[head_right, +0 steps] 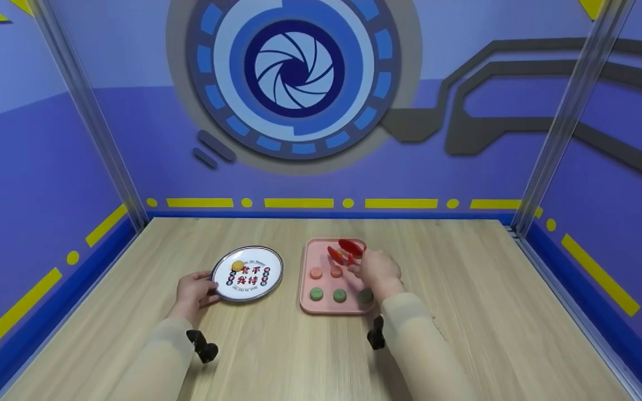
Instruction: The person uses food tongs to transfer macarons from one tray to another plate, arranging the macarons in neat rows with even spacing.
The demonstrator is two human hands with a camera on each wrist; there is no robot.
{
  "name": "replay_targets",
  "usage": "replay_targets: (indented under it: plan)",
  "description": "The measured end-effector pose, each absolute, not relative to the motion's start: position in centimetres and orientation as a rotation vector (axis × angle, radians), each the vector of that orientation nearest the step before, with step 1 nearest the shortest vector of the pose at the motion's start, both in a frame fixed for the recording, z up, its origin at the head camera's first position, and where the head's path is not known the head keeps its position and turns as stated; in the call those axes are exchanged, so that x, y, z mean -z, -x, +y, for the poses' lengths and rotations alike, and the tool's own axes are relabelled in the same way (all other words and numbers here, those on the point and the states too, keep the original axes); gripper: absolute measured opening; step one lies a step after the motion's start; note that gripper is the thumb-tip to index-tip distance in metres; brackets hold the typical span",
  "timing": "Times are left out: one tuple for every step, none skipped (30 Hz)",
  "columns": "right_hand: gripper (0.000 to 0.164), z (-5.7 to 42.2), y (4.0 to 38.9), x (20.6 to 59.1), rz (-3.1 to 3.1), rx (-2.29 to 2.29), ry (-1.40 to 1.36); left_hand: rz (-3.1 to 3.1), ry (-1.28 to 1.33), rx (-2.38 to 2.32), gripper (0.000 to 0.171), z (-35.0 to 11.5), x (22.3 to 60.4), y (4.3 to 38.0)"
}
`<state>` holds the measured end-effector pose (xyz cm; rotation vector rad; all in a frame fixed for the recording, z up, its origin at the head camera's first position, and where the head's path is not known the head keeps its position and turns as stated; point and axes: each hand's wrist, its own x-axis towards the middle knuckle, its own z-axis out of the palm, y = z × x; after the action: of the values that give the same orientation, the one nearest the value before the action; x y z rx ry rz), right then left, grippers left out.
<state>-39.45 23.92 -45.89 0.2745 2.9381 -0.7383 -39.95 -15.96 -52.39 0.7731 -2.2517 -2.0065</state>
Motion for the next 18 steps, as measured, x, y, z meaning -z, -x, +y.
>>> replay_targets:
  plan:
    - [0.046,23.93,39.47,45.85,2.946,0.718,-0.262,-2.253,-0.774,2.005,0.051,-15.96,52.37,39.92]
    - [0.044,23.97,39.52,45.82,2.976,0.656,-0.221,-2.247,-0.769,2.007,0.051,-15.93,52.34,39.83]
    - [0.043,24.01,39.58,45.79,2.997,0.62,-0.189,-2.242,-0.763,2.01,0.051,-15.93,52.29,39.74]
    - [0.042,24.07,39.62,45.75,3.019,0.582,-0.157,-2.237,-0.757,2.012,0.051,-15.89,52.28,39.69]
    - [0.041,24.11,39.66,45.72,3.031,0.558,-0.132,-2.232,-0.749,2.015,0.052,-15.85,52.27,39.65]
    - [0.04,24.15,39.69,45.69,3.034,0.542,-0.114,-2.227,-0.743,2.016,0.052,-15.83,52.23,39.59]
    - [0.039,24.18,39.72,45.66,3.034,0.526,-0.099,-2.22,-0.737,2.02,0.052,-15.8,52.23,39.56]
    - [0.039,24.24,39.8,45.67,3.044,0.5,-0.079,-2.217,-0.735,2.02,0.052,-15.77,52.25,39.57]
    - [0.04,24.25,39.83,45.66,3.039,0.501,-0.079,-2.221,-0.736,2.017,0.052,-15.76,52.25,39.6]
    - [0.04,24.27,39.88,45.66,3.033,0.504,-0.08,-2.223,-0.74,2.014,0.052,-15.74,52.28,39.65]
    - [0.041,24.28,39.93,45.66,3.026,0.511,-0.082,-2.224,-0.745,2.014,0.052,-15.75,52.29,39.7]
    - [0.042,24.28,39.94,45.64,3.021,0.516,-0.08,-2.225,-0.752,2.012,0.052,-15.76,52.3,39.75]
    - [0.042,24.28,39.96,45.63,3.016,0.521,-0.082,-2.228,-0.757,2.011,0.052,-15.78,52.34,39.81]
    - [0.043,24.28,40.0,45.64,3.01,0.529,-0.088,-2.231,-0.761,2.01,0.052,-15.81,52.37,39.87]
    - [0.044,24.29,40.02,45.64,3.009,0.531,-0.086,-2.234,-0.763,2.008,0.052,-15.85,52.39,39.9]
    - [0.044,24.31,40.05,45.65,3.007,0.533,-0.085,-2.236,-0.769,2.007,0.052,-15.87,52.42,39.94]
    - [0.043,24.31,40.05,45.63,3.003,0.537,-0.084,-2.238,-0.773,2.005,0.052,-15.89,52.44,39.98]
    - [0.043,24.33,40.06,45.61,3.005,0.529,-0.08,-2.241,-0.773,2.002,0.052,-15.91,52.45,40.0]
